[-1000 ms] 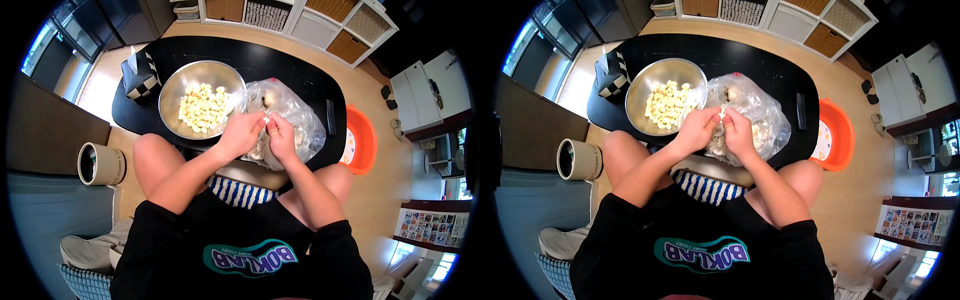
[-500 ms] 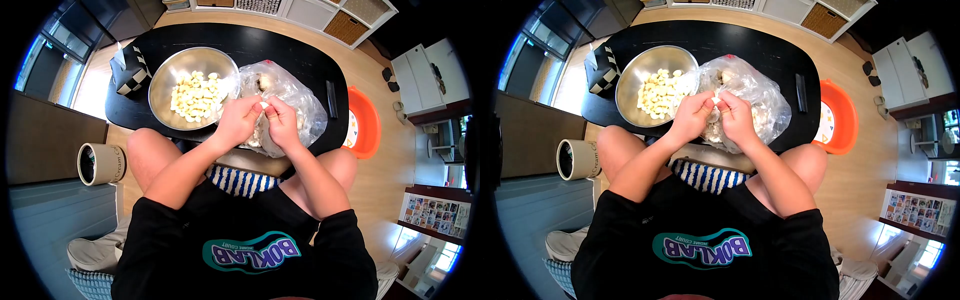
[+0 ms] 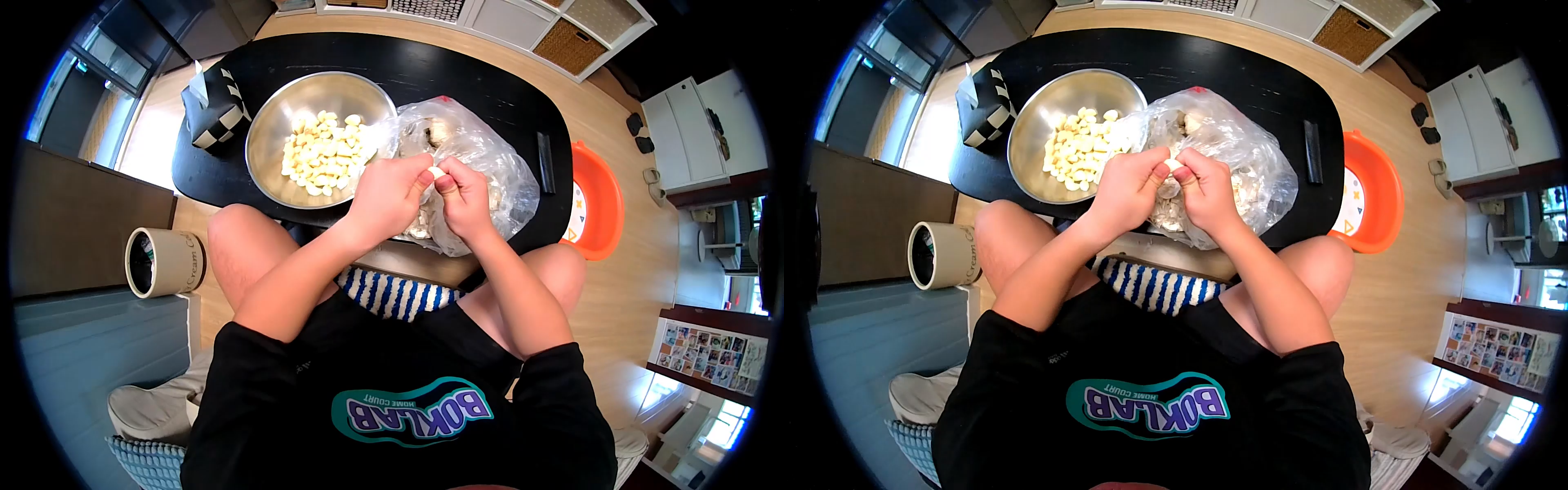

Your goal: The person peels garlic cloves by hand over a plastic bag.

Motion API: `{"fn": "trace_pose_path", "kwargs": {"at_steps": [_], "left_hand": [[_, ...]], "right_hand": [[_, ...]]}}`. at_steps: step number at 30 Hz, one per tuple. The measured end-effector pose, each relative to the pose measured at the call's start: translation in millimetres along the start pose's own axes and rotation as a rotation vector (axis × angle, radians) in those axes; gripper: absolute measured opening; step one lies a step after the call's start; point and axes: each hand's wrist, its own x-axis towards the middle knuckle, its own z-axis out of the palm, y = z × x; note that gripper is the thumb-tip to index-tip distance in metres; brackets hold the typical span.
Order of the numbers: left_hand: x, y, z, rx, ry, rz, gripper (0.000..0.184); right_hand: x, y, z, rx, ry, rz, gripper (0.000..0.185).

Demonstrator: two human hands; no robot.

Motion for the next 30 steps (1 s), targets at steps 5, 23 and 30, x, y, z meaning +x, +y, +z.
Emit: {"fn": "trace_pose_path", "kwargs": {"at_steps": [5, 23, 30], "left_hand": [[2, -5, 4, 0.159, 0.11, 0.184, 0.02], [2, -23, 9, -0.803, -0.284, -0.29, 0.03], [7, -25, 1, -0.7, -0.344, -0.216, 0.028]], "right_hand": [[-5, 10, 2, 0.395, -0.069, 0.21, 0.032], [8, -15, -11, -0.152, 0.006, -0.211, 0.009], [6, -8, -17, -0.108, -0.034, -0.106, 0.009]]}}
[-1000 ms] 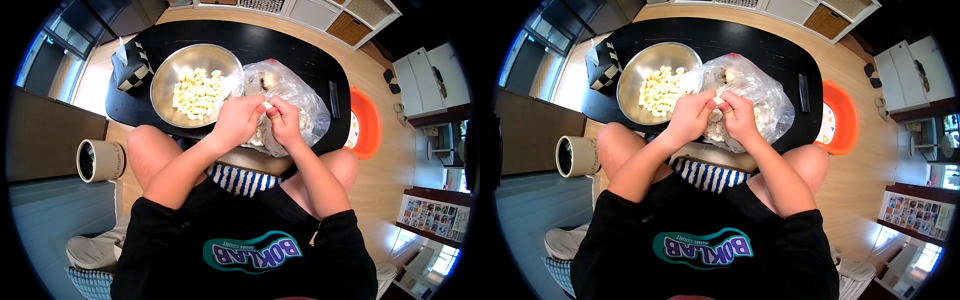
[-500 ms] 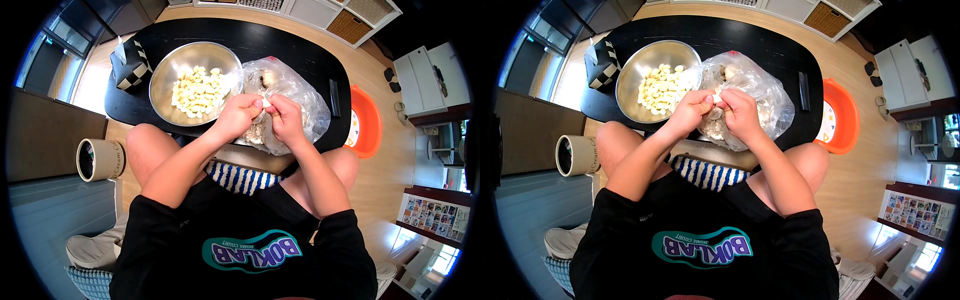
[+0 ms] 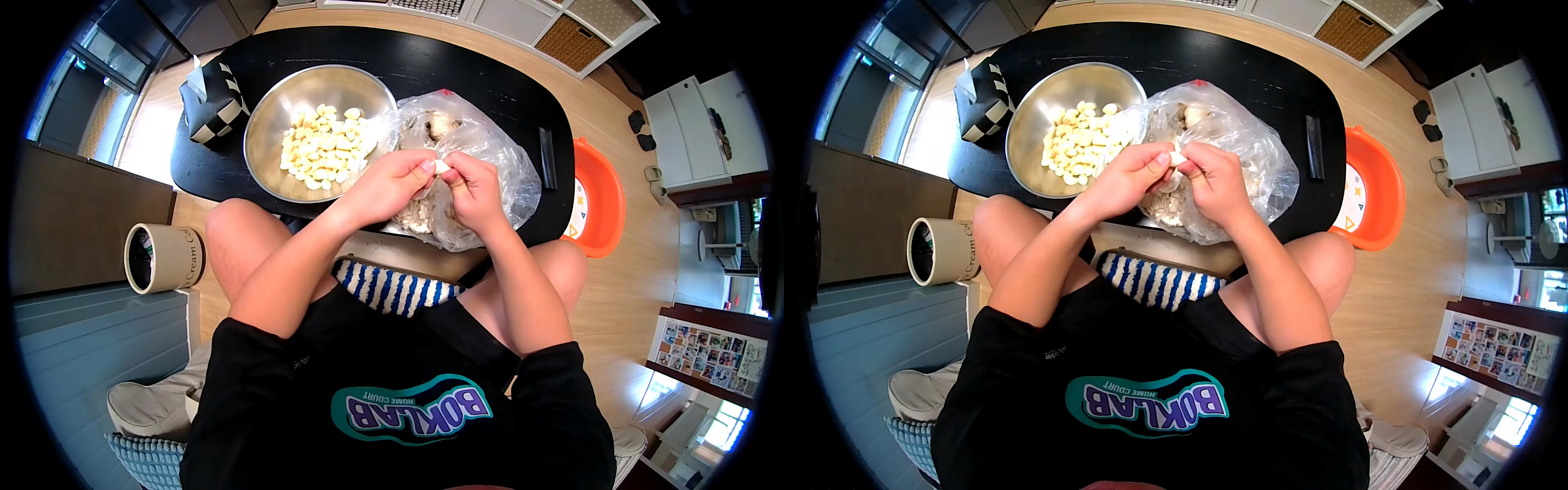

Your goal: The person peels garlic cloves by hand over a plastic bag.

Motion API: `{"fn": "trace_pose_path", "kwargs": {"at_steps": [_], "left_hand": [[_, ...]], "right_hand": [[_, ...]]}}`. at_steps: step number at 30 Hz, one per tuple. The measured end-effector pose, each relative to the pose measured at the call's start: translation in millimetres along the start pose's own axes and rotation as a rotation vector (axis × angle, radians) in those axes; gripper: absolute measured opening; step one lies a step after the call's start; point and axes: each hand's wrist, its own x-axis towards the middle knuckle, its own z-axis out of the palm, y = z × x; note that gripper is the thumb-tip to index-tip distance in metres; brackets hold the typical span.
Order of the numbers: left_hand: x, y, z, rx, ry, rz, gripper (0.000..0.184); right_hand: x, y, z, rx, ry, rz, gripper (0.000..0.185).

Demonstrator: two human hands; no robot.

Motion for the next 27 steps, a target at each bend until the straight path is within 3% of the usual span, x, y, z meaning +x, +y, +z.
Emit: {"fn": "trace_pose_path", "kwargs": {"at_steps": [7, 8, 10, 19, 21, 27], "left_hand": [[-3, 19, -1, 0.359, 0.094, 0.123, 0.023], [-3, 21, -2, 0.422, 0.097, 0.146, 0.02], [-2, 23, -3, 0.405, 0.117, 0.152, 0.016], [-1, 27, -6, 0.353, 0.124, 0.197, 0.021], [-1, 26, -7, 0.356, 0.112, 0.206, 0.022], [-1, 24, -7, 0.314, 0.075, 0.186, 0.022]], "right_hand": [[0, 7, -3, 0.028, 0.006, 0.058, 0.005], [0, 9, -3, 0.025, 0.014, 0.036, 0.015], [0, 10, -3, 0.022, 0.023, 0.015, 0.026], [5, 7, -11, 0.029, -0.101, 0.016, 0.016], [6, 3, -16, 0.024, -0.193, 0.143, 0.01], [8, 0, -21, 0.023, -0.269, 0.158, 0.012]]}}
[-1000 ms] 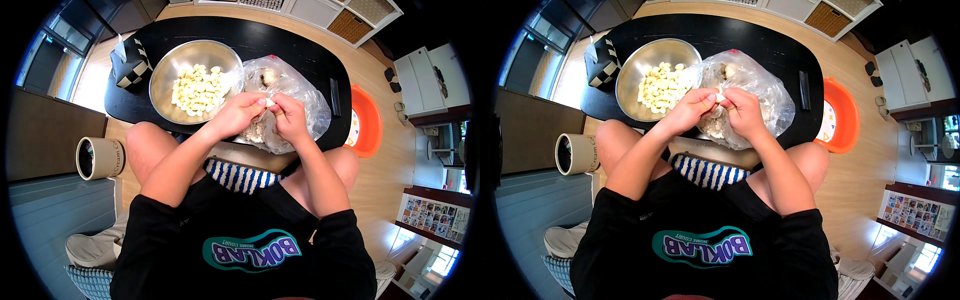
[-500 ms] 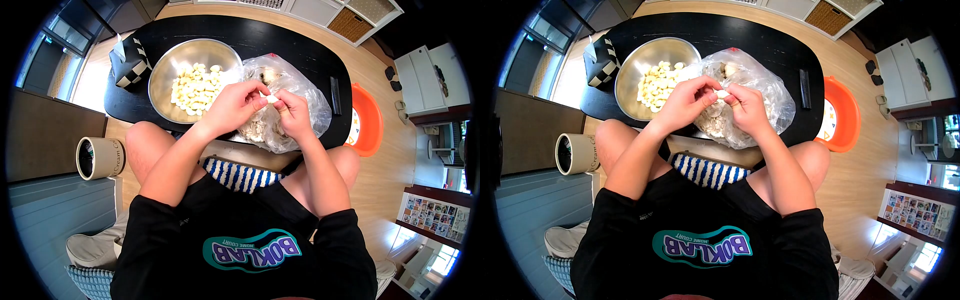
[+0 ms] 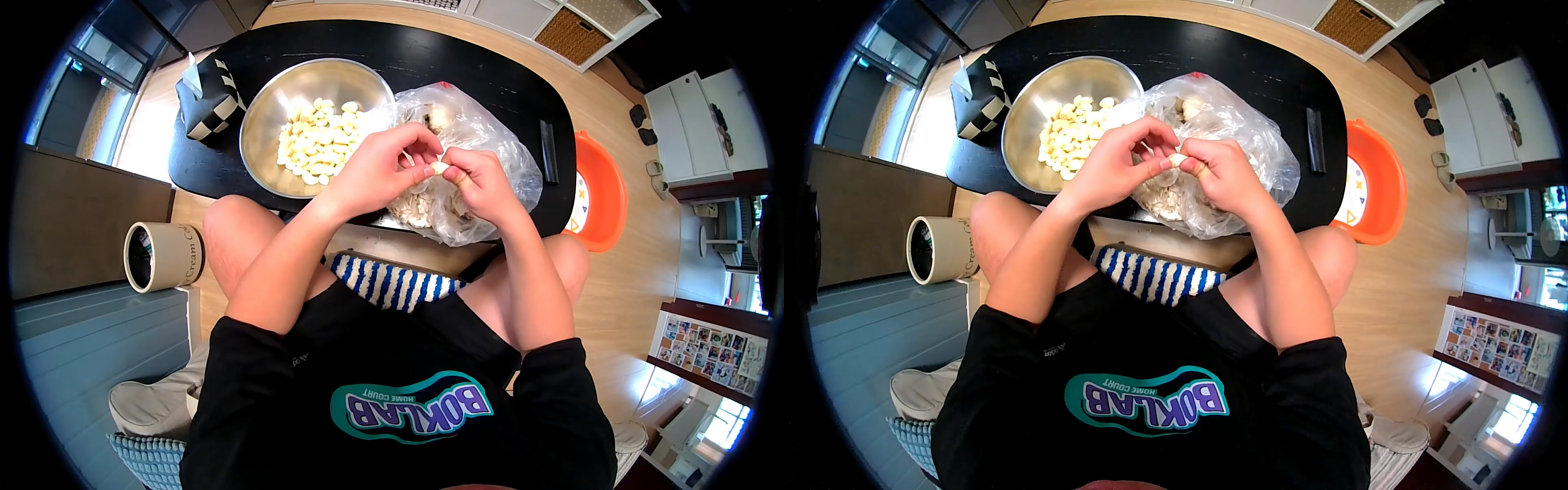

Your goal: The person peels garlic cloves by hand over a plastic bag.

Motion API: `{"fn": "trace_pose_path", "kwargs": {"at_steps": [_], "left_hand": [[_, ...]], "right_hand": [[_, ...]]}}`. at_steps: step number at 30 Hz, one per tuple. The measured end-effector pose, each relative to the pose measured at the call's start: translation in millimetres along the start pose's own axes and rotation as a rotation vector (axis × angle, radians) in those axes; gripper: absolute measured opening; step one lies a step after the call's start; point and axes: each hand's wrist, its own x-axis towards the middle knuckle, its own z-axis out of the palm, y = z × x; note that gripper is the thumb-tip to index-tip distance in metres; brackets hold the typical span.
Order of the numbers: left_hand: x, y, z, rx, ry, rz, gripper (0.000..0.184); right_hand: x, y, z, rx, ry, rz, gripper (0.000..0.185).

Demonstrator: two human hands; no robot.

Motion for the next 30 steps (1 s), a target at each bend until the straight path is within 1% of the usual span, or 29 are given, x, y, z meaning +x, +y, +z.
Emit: {"fn": "trace_pose_path", "kwargs": {"at_steps": [12, 16, 19, 21, 23, 25, 28, 30], "left_hand": [[0, -5, 2, 0.01, -0.006, -0.003, 0.018], [0, 1, 2, 0.041, 0.004, 0.023, 0.017], [0, 3, 1, 0.064, -0.006, 0.065, 0.016], [1, 1, 0, 0.069, -0.017, 0.092, 0.015], [1, -1, 0, 0.057, -0.029, 0.144, 0.014], [1, -2, 0, 0.04, -0.042, 0.134, 0.014], [1, -3, -2, 0.02, -0.072, 0.127, 0.014], [1, -1, -3, 0.017, -0.089, 0.128, 0.013]], "right_hand": [[0, 1, -2, -0.001, -0.041, -0.011, 0.017], [0, 4, -2, -0.014, -0.044, -0.015, 0.013], [0, 3, 0, 0.05, -0.004, -0.035, 0.012], [0, 2, -3, 0.078, -0.06, 0.002, 0.014], [-1, 7, 0, 0.09, -0.058, -0.002, 0.014], [-1, 9, -1, 0.102, -0.056, -0.006, 0.014], [-1, 9, -4, 0.084, -0.123, -0.006, 0.016], [-1, 12, -2, 0.14, -0.122, -0.028, 0.02]]}}
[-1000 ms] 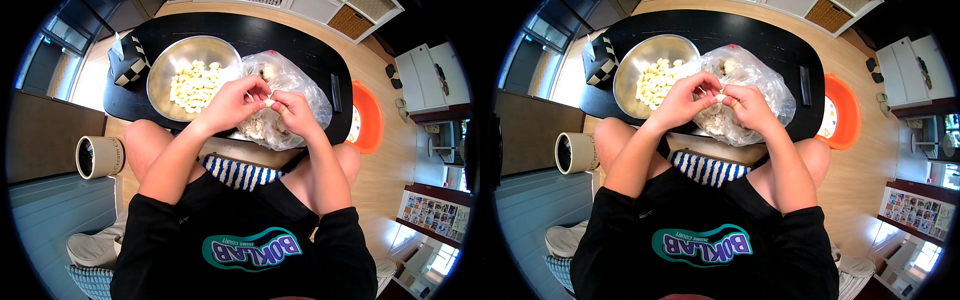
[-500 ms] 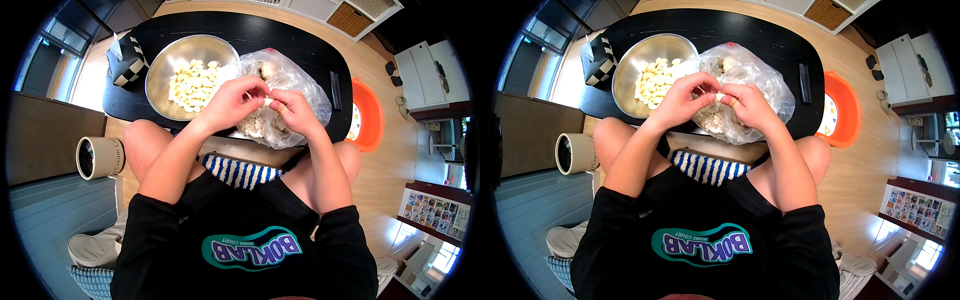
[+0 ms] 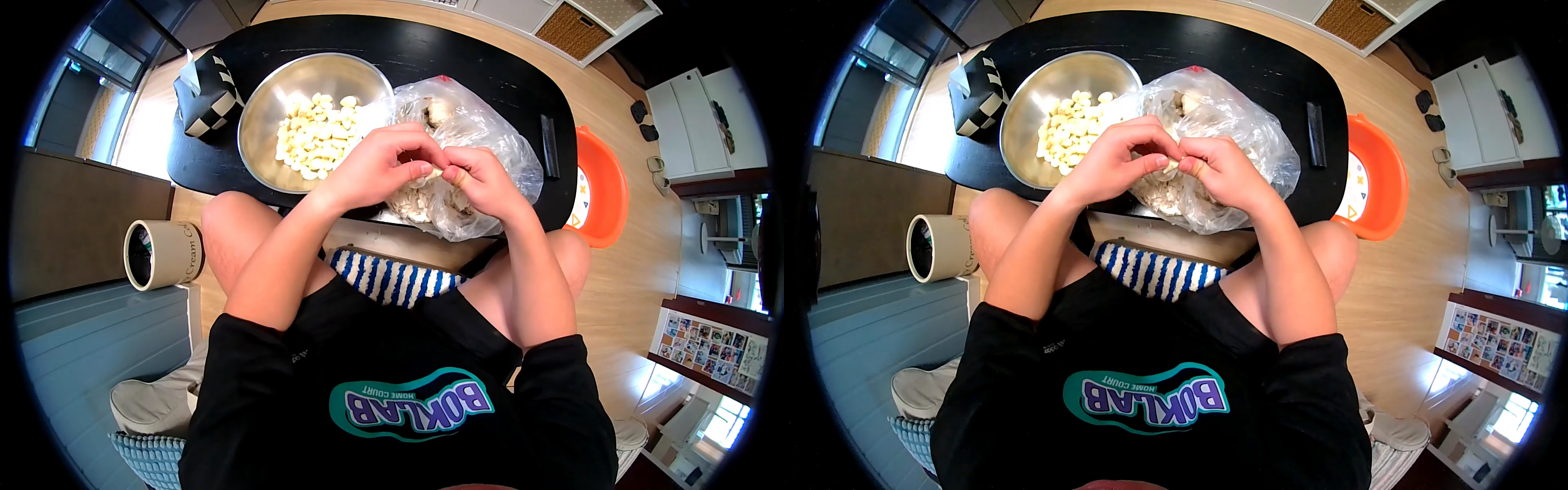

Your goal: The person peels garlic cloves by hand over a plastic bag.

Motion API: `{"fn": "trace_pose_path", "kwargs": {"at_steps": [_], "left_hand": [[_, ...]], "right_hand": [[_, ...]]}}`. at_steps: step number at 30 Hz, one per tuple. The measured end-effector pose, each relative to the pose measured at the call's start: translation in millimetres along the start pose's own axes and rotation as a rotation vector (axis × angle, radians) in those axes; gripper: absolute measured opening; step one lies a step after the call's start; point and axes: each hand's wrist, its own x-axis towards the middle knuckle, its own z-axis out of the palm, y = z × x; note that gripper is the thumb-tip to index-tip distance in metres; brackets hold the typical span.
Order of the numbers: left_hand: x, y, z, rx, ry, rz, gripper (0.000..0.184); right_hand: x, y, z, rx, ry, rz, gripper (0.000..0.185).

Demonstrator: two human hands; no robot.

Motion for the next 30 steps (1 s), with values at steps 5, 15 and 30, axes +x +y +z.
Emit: {"fn": "trace_pose_path", "kwargs": {"at_steps": [5, 15, 30], "left_hand": [[-1, 1, -1, -0.084, -0.044, -0.077, 0.01], [-1, -7, -2, -0.203, -0.034, -0.224, 0.014], [1, -8, -4, -0.103, 0.03, -0.231, 0.02]], "right_hand": [[0, 0, -1, 0.013, -0.041, 0.014, 0.022], [0, 0, -4, 0.035, -0.042, 0.06, 0.022], [-2, 3, -17, 0.024, 0.067, 0.046, 0.024]]}}
